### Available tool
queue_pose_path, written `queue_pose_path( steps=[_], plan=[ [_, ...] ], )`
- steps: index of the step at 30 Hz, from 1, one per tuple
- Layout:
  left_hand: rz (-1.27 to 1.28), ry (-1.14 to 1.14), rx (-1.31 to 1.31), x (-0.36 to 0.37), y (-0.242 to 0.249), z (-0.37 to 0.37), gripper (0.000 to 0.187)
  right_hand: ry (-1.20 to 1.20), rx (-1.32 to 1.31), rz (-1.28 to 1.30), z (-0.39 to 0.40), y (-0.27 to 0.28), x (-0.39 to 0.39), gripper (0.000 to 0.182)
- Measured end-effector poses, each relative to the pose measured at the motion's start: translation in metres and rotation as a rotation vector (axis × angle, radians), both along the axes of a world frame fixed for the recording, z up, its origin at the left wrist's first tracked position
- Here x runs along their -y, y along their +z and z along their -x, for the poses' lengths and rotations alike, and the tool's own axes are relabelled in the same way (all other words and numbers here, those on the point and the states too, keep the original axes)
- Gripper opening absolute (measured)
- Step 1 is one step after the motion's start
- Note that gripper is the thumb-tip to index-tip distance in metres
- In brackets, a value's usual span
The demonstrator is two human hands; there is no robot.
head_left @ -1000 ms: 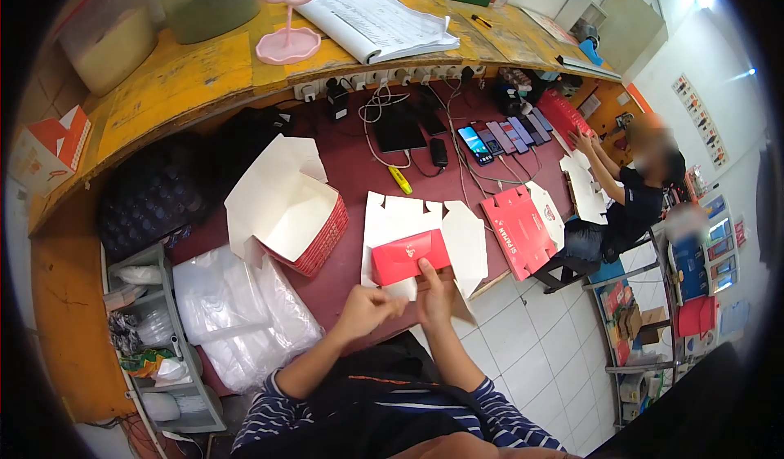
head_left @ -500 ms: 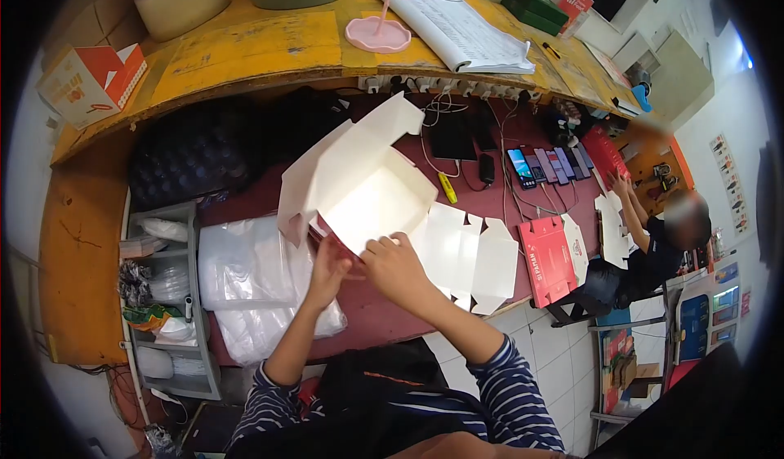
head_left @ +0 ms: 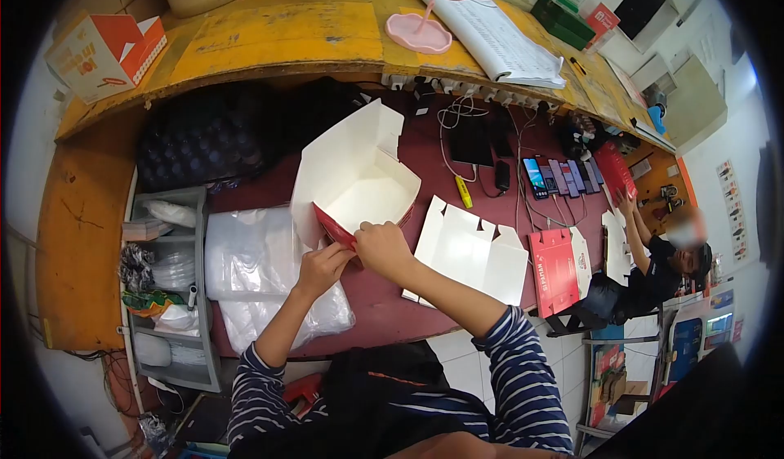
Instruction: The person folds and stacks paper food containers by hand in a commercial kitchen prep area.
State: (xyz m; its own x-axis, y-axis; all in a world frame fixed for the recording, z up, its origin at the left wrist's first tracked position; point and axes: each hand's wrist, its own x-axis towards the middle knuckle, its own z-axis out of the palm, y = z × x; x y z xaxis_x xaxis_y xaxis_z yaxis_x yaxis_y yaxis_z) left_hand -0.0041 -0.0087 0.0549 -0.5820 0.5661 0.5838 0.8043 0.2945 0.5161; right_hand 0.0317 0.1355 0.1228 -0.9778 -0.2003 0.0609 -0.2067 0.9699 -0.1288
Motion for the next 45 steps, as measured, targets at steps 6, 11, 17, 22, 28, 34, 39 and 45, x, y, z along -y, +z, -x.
queue_pose_path(
  steps=[6,11,17,22,28,34,39,45],
  plan=[
    [-0.043,-0.062,0.015,0.001,-0.01,0.001,0.012,0.039,0.085,-0.203,0.004,0.007,0.013,0.011],
    [-0.052,-0.062,0.072,-0.001,-0.012,-0.004,0.009,0.114,0.235,-0.216,0.012,0.008,0.013,0.012],
    [0.209,0.16,-0.003,-0.007,-0.024,-0.011,0.025,-0.101,0.039,0.012,0.038,-0.005,0.031,0.01],
    [0.278,0.328,-0.138,-0.004,-0.045,-0.004,0.031,-0.18,0.215,-0.102,0.038,-0.014,0.04,0.011],
    [0.27,0.325,-0.057,-0.014,-0.05,-0.016,0.031,-0.063,0.33,0.191,0.045,-0.03,-0.012,0.023],
    [-0.071,0.229,-0.111,-0.04,-0.037,-0.037,0.061,-0.45,-0.275,-0.007,0.071,-0.028,-0.094,0.048],
    [0.047,0.205,-0.157,-0.059,-0.031,-0.03,0.054,-0.545,0.249,0.3,0.075,-0.022,-0.119,0.048],
    [-0.045,0.17,-0.247,-0.056,-0.038,-0.024,0.044,-0.636,0.146,0.368,0.076,-0.045,-0.12,0.044]
  ],
)
